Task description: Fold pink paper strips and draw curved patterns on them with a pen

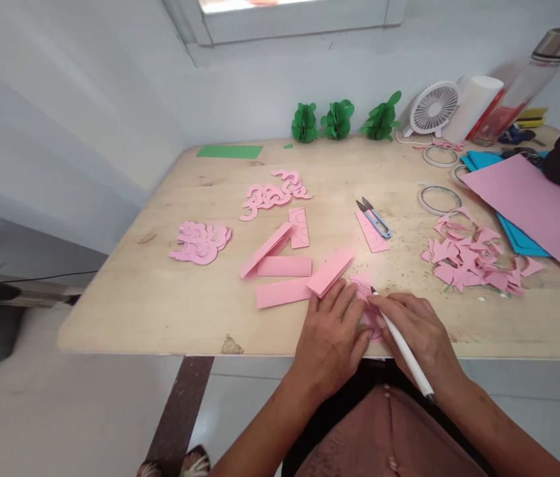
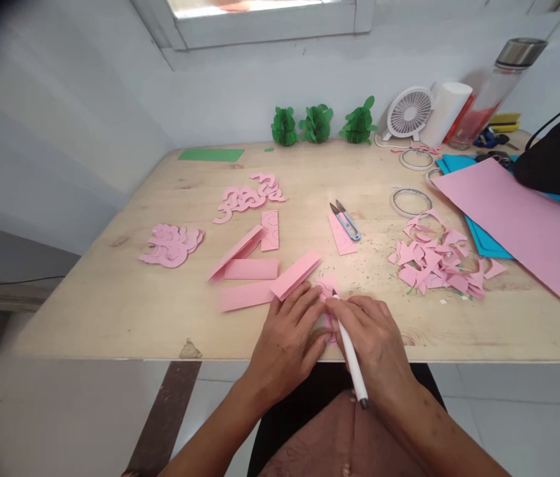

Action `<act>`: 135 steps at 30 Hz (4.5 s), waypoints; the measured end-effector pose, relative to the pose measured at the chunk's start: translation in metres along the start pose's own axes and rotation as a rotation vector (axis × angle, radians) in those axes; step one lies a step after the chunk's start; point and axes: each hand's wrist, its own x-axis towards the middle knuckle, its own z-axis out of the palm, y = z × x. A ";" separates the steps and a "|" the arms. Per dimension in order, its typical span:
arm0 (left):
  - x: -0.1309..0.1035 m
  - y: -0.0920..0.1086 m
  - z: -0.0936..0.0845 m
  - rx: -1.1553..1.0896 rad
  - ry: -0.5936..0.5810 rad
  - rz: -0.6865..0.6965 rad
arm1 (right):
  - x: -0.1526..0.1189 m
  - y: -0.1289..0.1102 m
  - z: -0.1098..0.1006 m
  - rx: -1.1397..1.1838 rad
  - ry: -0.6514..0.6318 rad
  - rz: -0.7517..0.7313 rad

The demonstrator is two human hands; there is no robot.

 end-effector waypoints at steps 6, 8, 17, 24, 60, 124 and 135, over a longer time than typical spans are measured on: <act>0.000 0.000 -0.001 0.004 -0.008 0.000 | 0.007 0.002 -0.004 -0.001 0.009 -0.035; 0.000 0.000 -0.001 0.005 -0.012 -0.001 | 0.010 0.002 -0.006 0.007 0.009 -0.041; 0.000 -0.001 0.000 0.010 -0.027 0.002 | 0.014 0.005 -0.001 -0.025 -0.015 -0.075; 0.000 -0.001 -0.001 0.019 -0.024 0.004 | 0.014 0.004 0.000 -0.025 -0.025 -0.072; 0.008 -0.040 -0.034 0.018 -0.290 0.230 | 0.014 0.005 -0.003 -0.066 -0.028 -0.107; 0.010 -0.054 -0.036 0.024 -0.346 0.295 | 0.040 -0.006 -0.004 0.395 -0.014 0.546; 0.010 -0.055 -0.035 0.029 -0.355 0.293 | 0.038 -0.007 -0.003 0.316 0.010 0.456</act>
